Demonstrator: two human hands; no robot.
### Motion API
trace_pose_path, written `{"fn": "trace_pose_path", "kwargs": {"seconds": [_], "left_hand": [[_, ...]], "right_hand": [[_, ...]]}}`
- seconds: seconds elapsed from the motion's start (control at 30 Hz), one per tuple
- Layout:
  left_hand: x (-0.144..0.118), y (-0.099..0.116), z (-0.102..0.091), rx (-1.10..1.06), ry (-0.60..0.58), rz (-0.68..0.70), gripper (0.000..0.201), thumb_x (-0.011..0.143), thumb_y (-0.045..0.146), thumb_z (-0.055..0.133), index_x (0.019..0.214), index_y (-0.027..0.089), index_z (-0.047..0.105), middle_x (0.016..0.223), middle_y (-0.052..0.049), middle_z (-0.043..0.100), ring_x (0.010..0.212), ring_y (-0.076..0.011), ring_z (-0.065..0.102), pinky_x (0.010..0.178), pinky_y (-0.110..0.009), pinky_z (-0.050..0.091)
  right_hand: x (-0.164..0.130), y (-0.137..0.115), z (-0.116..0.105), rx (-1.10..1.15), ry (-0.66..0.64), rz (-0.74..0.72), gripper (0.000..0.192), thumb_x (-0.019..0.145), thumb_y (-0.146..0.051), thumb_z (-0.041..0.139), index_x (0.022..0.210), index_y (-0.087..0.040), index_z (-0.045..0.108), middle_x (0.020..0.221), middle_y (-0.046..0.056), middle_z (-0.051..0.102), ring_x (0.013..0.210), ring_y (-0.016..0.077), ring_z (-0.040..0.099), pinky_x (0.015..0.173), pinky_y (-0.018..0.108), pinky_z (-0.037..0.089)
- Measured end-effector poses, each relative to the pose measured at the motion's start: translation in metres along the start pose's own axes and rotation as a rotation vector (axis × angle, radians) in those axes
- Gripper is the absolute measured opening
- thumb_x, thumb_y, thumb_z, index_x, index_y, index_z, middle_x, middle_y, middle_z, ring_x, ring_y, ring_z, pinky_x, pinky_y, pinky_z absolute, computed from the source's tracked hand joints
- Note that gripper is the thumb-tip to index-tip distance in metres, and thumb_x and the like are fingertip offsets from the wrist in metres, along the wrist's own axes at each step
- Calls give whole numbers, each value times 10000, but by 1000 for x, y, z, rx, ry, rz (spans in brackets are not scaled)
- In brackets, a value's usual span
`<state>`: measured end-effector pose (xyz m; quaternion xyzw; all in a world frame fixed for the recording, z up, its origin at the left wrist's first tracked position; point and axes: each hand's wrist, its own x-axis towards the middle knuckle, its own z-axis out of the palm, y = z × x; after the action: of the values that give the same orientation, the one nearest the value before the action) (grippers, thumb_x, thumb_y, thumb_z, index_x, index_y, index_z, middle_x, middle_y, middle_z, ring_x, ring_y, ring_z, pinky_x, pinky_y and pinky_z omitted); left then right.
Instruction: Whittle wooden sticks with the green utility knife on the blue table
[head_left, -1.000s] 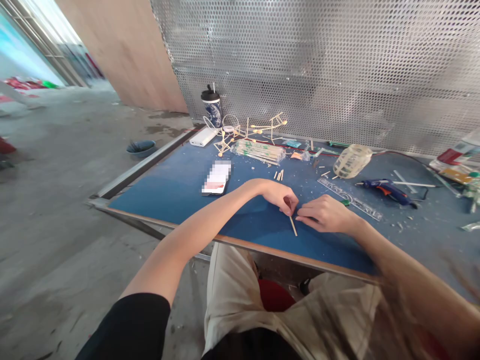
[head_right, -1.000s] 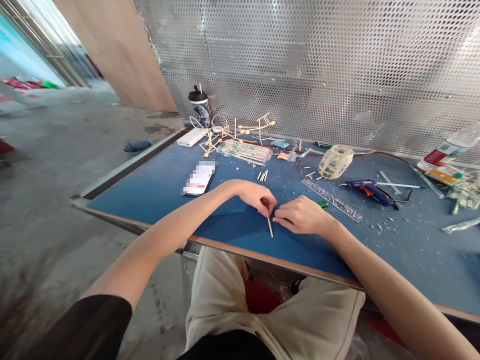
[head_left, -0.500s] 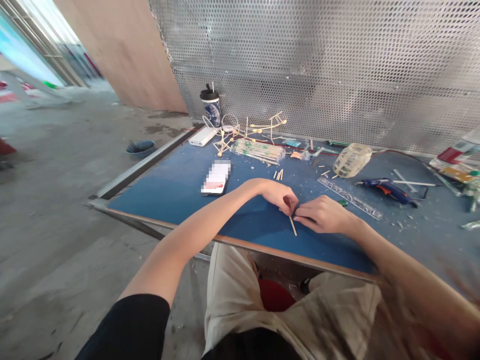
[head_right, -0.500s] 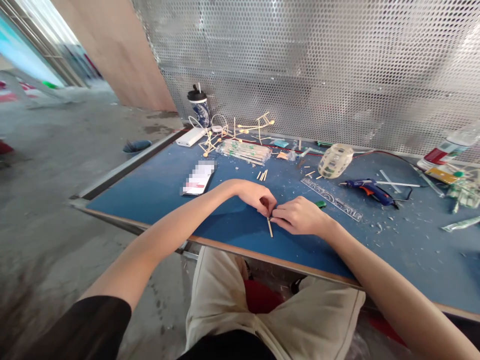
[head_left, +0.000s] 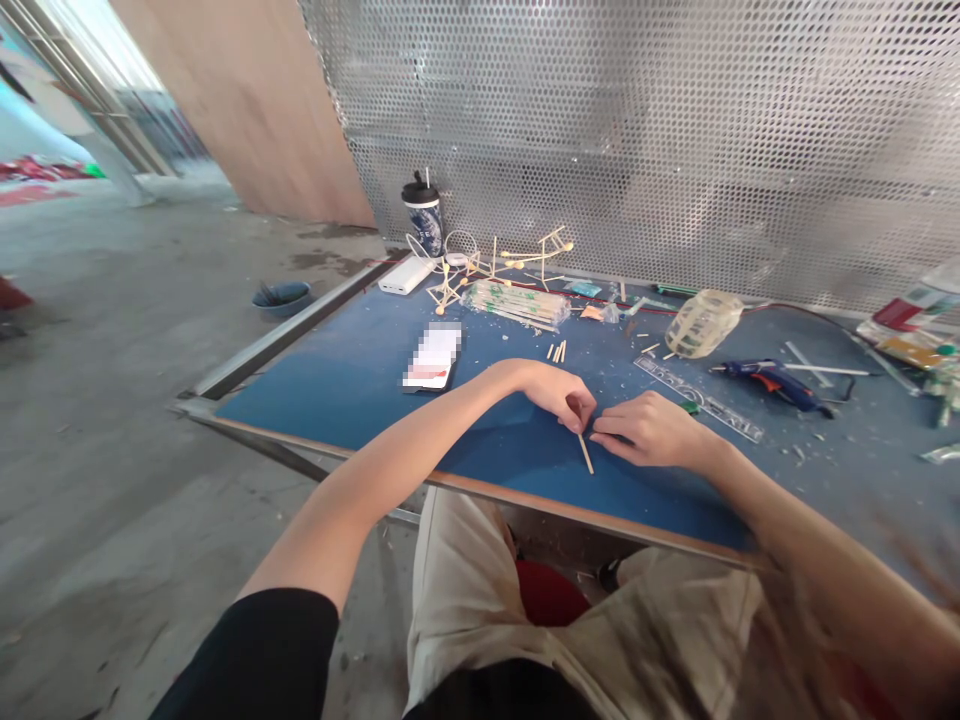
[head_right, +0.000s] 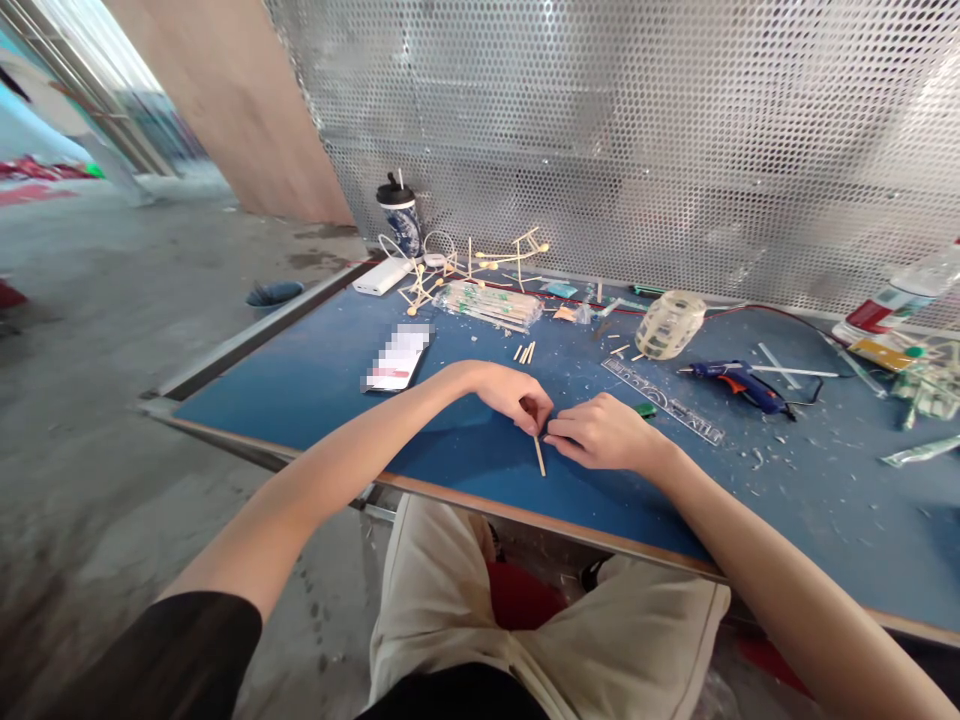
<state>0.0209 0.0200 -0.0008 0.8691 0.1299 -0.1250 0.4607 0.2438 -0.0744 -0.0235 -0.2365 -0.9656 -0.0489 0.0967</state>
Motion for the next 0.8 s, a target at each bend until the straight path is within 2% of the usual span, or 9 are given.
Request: {"fn": "trace_pose_path", "kwargs": {"seconds": [0.33,0.57,0.8], "left_hand": [[0,0,0,3,-12,-36,212,769,363,712,922,217,701,818,14,690,794,-151,631,758,-281,474],[1,-2,0,-7,-14,-2,223,779,405,718,889,212,704,781,12,672,743,-147,609,719,-282,458],[1,-3,0,-4,-16,-4,203,790,382,718,902,212,703,776,13,671,745,-146,612,713,-280,457]], "right_hand": [[3,-6,4,-13,9,10,301,1060,-315,433,934,-206,684,833,26,742,687,143,637,608,316,288],[-2,2,0,1,-5,18,287,1055,-322,451,943,-203,687,803,21,724,675,135,621,609,315,286],[0,-1,-2,6,-13,12,287,1053,-314,446,942,-209,689,802,25,723,683,137,625,603,311,286]]}}
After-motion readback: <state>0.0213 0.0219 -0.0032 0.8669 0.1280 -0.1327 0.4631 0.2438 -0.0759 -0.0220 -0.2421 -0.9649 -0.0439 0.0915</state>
